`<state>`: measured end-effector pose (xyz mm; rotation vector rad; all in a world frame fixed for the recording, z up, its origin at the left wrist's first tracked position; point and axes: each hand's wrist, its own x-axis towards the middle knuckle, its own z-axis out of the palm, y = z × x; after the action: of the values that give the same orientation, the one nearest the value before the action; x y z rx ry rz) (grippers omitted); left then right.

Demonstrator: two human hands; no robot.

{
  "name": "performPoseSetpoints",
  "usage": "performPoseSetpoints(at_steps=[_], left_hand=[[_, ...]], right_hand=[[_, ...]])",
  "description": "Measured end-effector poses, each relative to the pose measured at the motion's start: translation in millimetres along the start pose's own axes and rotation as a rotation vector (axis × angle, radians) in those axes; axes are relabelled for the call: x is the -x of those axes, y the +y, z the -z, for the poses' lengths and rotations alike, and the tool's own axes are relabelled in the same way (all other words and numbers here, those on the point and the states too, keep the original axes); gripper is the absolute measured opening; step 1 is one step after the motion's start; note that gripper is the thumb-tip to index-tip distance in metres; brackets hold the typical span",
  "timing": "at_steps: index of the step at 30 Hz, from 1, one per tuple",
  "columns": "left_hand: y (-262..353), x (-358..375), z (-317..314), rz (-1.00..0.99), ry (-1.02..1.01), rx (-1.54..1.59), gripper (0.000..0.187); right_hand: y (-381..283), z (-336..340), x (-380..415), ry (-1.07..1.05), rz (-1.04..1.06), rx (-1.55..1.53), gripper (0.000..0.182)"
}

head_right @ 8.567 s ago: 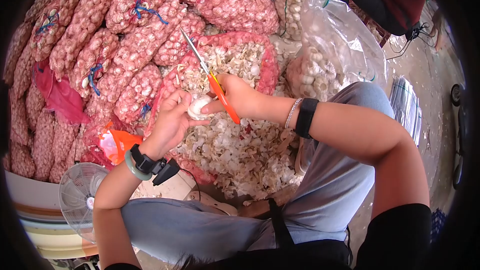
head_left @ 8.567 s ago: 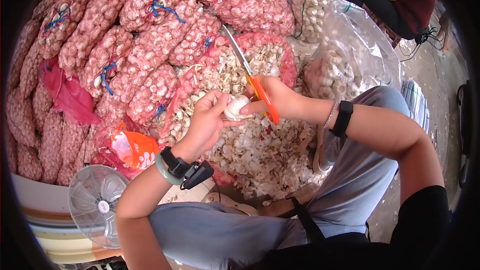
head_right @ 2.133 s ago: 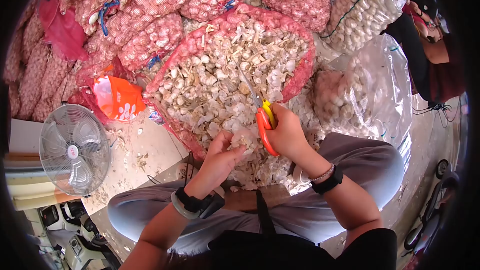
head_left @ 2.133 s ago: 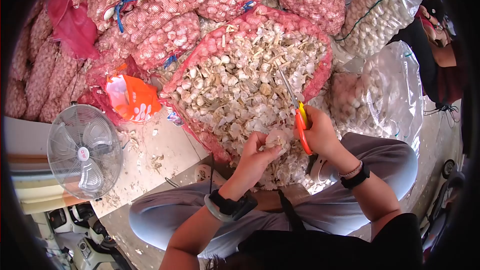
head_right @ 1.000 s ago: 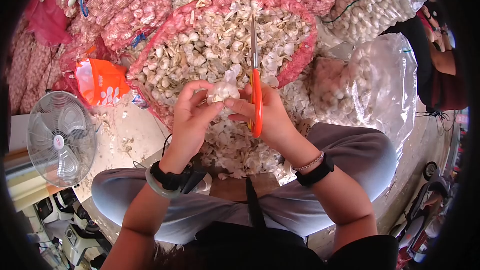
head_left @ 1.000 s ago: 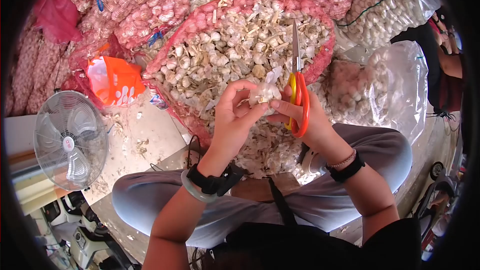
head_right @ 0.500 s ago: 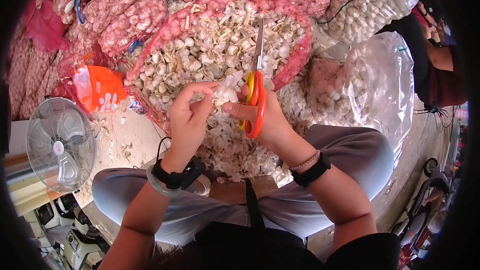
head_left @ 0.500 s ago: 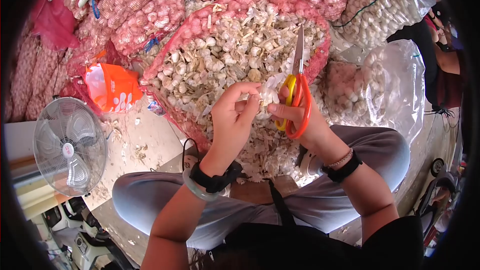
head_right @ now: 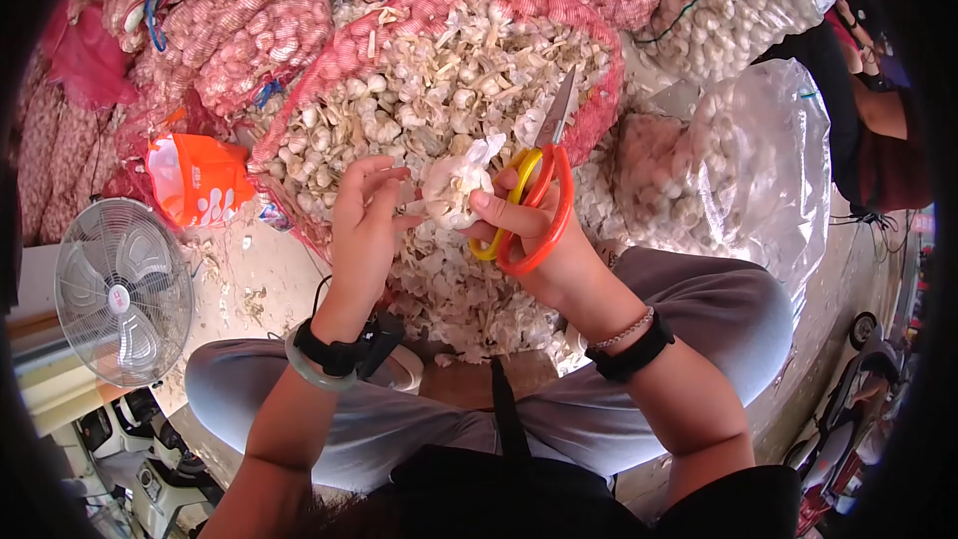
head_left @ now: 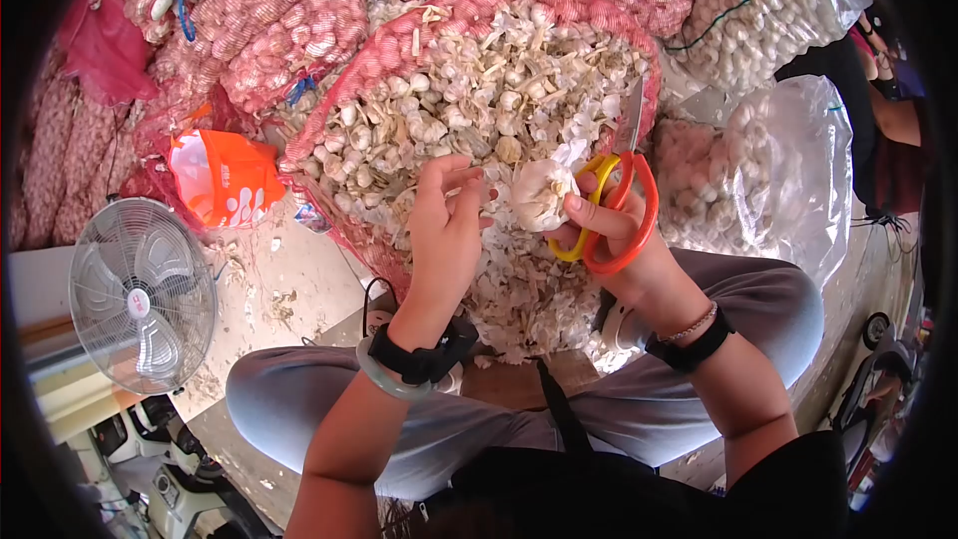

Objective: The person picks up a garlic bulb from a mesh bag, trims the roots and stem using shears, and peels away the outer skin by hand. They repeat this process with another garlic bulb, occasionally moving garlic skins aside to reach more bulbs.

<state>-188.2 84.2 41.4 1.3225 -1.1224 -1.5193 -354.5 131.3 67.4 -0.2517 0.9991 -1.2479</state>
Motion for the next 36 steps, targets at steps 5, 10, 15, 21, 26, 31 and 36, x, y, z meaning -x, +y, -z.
performPoseSetpoints(at_steps=[5, 10, 15, 21, 26, 31, 36], left_hand=[[-5, 5, -8, -0.243, -0.08, -0.037, 0.033], [1, 7, -12, -0.554, -0.178, -0.196, 0.033], [-1, 12, -14, -0.547, -0.16, -0.201, 0.027], [-3, 13, -6, -0.46, -0.256, -0.129, 0.017], [-8, 16, -8, -0.57, -0.204, -0.191, 0.012], [-4, 18, -10, -0.607, -0.105, -0.23, 0.006], [-5, 15, -9, -0.364, 0.03, -0.069, 0.004]], right_hand=[[1, 5, 1, 0.029, 0.001, -0.053, 0.027], [3, 3, 3, 0.025, -0.012, -0.075, 0.027], [8, 0, 4, 0.021, -0.029, -0.012, 0.029], [9, -1, 4, 0.014, -0.016, 0.078, 0.033], [10, -1, 4, 0.017, 0.024, 0.153, 0.037], [8, -3, 4, -0.002, 0.025, 0.163, 0.037], [7, -4, 6, 0.002, -0.027, 0.105, 0.037]])
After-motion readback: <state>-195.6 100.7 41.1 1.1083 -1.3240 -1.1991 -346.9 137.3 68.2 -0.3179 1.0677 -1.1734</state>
